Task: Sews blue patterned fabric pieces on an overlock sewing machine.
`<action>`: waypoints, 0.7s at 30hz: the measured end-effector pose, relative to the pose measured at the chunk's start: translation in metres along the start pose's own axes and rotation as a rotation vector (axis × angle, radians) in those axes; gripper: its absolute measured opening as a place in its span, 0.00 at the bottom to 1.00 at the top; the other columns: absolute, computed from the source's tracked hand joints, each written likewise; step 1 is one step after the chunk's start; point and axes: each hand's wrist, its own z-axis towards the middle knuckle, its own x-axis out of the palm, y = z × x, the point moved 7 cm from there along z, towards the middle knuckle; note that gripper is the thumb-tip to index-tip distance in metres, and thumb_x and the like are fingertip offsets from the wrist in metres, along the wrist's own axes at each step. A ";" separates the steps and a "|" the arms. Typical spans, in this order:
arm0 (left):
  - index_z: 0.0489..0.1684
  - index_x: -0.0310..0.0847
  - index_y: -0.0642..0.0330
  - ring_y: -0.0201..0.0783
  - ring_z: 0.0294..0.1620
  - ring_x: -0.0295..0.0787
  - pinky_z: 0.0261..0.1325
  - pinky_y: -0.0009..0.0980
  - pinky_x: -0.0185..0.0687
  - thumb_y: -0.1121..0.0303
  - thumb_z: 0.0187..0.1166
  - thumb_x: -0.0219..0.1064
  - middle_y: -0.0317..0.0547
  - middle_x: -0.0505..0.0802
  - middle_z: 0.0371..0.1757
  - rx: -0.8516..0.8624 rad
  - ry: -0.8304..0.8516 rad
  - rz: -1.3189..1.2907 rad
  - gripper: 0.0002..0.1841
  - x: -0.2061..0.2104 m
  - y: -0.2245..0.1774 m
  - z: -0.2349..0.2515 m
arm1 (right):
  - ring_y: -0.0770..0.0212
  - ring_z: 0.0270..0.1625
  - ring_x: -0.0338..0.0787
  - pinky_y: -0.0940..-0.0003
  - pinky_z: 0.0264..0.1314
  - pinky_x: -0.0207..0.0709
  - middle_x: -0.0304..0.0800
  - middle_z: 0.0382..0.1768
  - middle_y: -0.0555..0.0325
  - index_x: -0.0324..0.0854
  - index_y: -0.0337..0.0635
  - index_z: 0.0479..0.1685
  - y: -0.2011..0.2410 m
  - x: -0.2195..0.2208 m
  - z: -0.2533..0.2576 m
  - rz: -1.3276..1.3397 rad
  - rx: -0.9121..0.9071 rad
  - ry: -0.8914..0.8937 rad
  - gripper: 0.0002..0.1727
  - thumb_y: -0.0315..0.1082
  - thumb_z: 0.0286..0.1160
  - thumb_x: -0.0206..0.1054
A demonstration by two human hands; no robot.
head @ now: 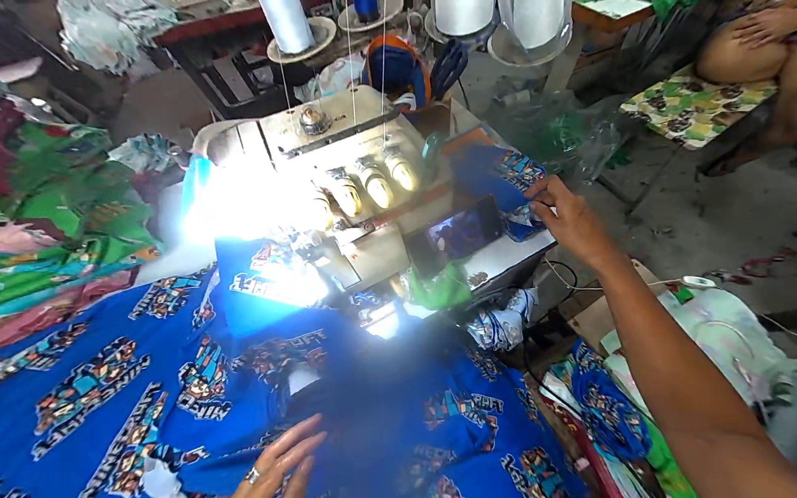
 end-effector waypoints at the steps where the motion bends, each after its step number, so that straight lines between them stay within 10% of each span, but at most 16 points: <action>1: 0.54 0.91 0.63 0.31 0.74 0.83 0.77 0.27 0.78 0.70 0.89 0.59 0.48 0.91 0.68 -0.006 0.007 0.004 0.13 0.001 0.001 0.000 | 0.43 0.50 0.91 0.42 0.58 0.81 0.90 0.48 0.39 0.78 0.33 0.63 -0.001 0.002 0.004 0.003 -0.001 0.025 0.13 0.30 0.91 0.55; 7: 0.54 0.91 0.68 0.33 0.72 0.85 0.76 0.27 0.78 0.70 0.88 0.59 0.55 0.92 0.65 -0.045 0.024 0.055 0.14 0.007 0.006 -0.007 | 0.42 0.58 0.90 0.43 0.65 0.79 0.91 0.53 0.40 0.90 0.35 0.52 0.003 0.006 0.003 -0.080 -0.138 -0.002 0.13 0.22 0.83 0.58; 11: 0.55 0.91 0.68 0.31 0.70 0.86 0.76 0.24 0.76 0.70 0.88 0.59 0.55 0.93 0.64 -0.069 0.038 0.100 0.15 0.012 0.008 -0.008 | 0.33 0.71 0.82 0.37 0.72 0.73 0.82 0.70 0.35 0.80 0.33 0.71 0.015 0.011 -0.009 -0.238 -0.214 -0.076 0.27 0.20 0.68 0.73; 15: 0.55 0.92 0.67 0.31 0.69 0.88 0.75 0.24 0.77 0.69 0.87 0.59 0.54 0.93 0.63 -0.070 0.053 0.132 0.15 0.018 0.007 -0.009 | 0.31 0.79 0.75 0.36 0.78 0.68 0.70 0.81 0.32 0.65 0.34 0.86 0.019 0.006 -0.006 -0.320 -0.233 -0.157 0.49 0.38 0.61 0.85; 21: 0.55 0.92 0.67 0.30 0.68 0.88 0.74 0.22 0.77 0.69 0.87 0.60 0.54 0.93 0.62 -0.059 0.052 0.131 0.14 0.022 0.008 -0.011 | 0.39 0.54 0.90 0.48 0.61 0.82 0.87 0.54 0.32 0.82 0.26 0.52 0.020 -0.005 0.008 -0.128 -0.173 -0.200 0.10 0.20 0.83 0.57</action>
